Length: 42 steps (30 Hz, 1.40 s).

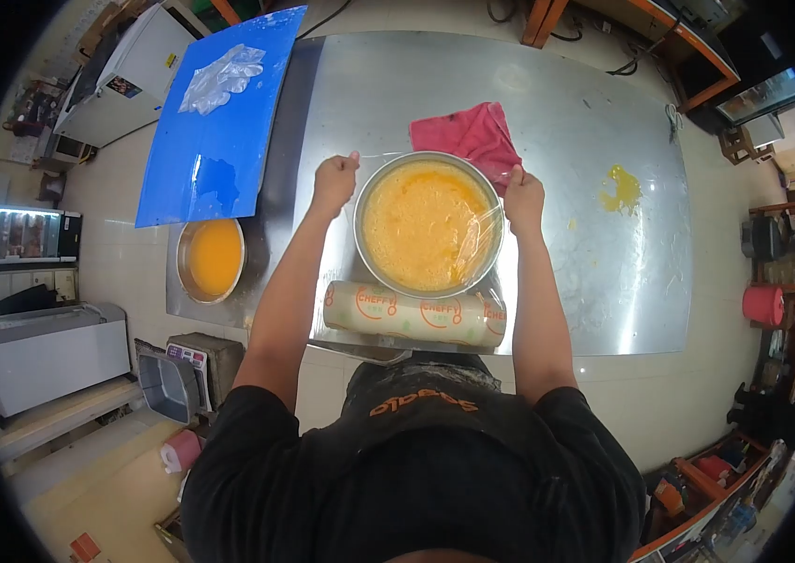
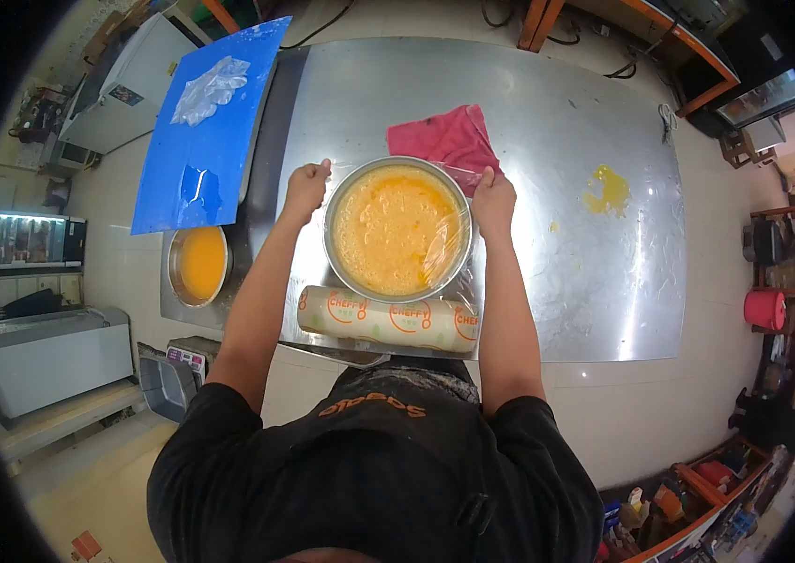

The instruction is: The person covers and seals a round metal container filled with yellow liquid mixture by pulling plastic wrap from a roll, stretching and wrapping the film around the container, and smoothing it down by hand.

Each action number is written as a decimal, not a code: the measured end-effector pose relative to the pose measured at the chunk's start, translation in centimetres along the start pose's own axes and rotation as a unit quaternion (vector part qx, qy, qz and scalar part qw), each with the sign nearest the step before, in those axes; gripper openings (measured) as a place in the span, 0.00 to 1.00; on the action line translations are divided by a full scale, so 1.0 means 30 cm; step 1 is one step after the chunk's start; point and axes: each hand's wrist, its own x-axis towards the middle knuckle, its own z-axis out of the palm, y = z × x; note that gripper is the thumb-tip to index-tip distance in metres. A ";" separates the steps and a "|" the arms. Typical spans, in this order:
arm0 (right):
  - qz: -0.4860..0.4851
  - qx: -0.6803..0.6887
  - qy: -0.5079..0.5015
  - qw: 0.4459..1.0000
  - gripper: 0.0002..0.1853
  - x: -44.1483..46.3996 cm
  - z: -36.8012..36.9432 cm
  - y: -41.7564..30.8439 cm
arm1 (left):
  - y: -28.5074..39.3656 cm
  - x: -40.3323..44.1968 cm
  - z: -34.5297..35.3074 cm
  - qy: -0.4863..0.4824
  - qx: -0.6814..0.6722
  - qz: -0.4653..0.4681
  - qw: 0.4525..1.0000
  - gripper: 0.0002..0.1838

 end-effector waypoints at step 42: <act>0.192 0.377 -0.193 0.885 0.24 -0.288 0.014 0.116 | -0.111 -0.242 0.092 -0.156 -0.349 -0.190 0.904 0.26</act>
